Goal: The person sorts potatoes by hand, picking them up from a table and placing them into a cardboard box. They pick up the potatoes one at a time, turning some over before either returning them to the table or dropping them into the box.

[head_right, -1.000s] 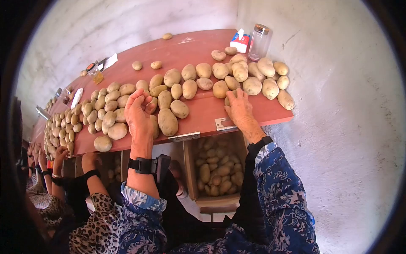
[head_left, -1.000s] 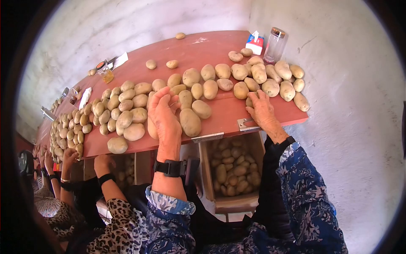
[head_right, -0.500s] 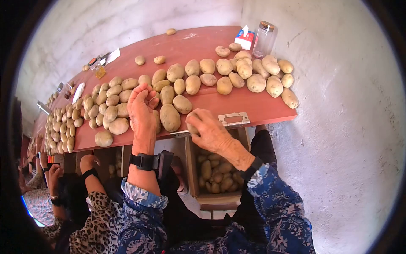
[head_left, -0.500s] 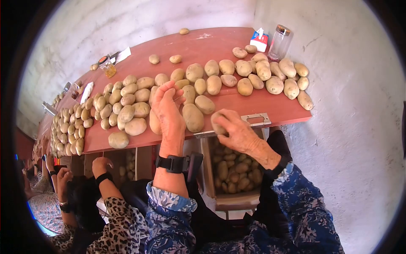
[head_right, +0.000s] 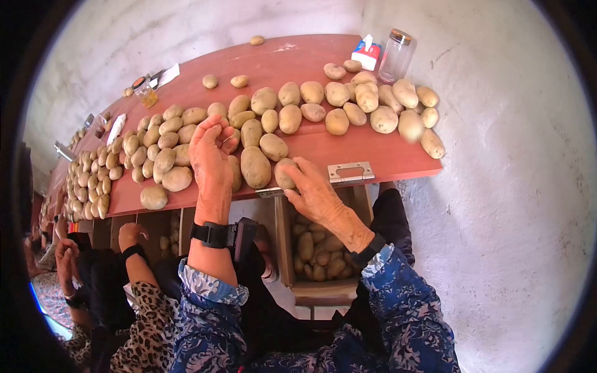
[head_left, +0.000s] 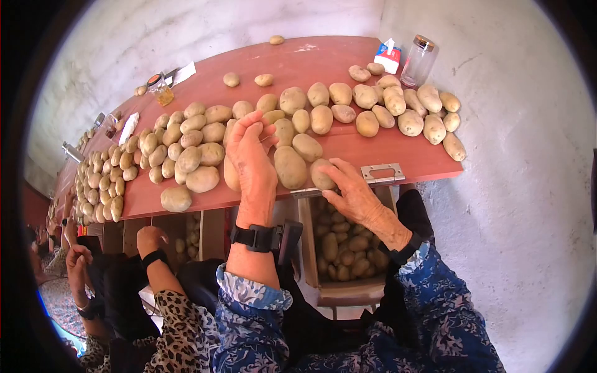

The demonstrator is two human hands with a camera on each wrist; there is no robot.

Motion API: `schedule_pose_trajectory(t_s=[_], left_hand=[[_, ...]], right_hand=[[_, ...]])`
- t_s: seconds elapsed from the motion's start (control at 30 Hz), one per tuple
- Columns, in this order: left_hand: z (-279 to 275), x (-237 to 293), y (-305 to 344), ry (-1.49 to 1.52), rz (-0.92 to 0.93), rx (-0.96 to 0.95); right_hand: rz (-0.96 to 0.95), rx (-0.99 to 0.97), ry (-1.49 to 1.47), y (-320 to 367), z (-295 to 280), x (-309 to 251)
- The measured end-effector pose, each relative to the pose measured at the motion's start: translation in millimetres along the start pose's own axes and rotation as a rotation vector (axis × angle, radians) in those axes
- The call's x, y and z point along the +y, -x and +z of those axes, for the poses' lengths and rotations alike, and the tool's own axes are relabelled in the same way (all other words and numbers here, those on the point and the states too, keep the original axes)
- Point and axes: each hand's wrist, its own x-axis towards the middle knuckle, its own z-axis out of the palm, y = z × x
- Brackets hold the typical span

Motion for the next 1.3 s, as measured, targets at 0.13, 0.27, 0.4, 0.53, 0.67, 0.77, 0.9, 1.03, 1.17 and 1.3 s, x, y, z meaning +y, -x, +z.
schedule_pose_trajectory(t_s=[0.13,0.27,0.4,0.53,0.67,0.77,0.9,1.03,1.17,1.3], left_hand=[[-6.2,-17.3,-9.0,-0.015,0.036,-0.071],[-9.1,-35.1,-21.5,-0.247,0.304,-0.106],[8.4,-23.5,1.1,-0.032,0.133,-0.005],[24.2,-6.7,21.3,0.056,0.116,0.032],[30.9,-8.5,16.9,0.098,0.077,0.029],[31.2,-26.8,9.8,0.042,0.062,-0.026],[31.6,-50.5,10.2,-0.102,0.362,-0.107],[51.6,-30.7,17.3,0.011,0.035,-0.079],[60.0,-29.4,19.6,0.039,-0.015,-0.049],[48.1,-21.2,14.7,0.057,-0.014,-0.03]], right_hand=[[-0.084,0.055,0.005,0.9,12.3,17.0],[-0.046,0.001,0.012,-2.9,6.3,14.5],[0.075,0.037,-0.114,5.3,14.7,22.6],[0.054,0.021,-0.08,7.6,7.1,14.0],[0.108,0.029,-0.164,7.1,4.0,8.7],[0.146,0.013,-0.244,5.5,7.8,11.7],[0.012,0.05,-0.064,7.5,6.7,15.2],[0.017,0.153,0.02,7.2,9.6,8.0],[0.072,0.127,-0.034,14.0,3.8,10.3],[0.047,0.158,-0.003,23.4,-8.4,13.5]])
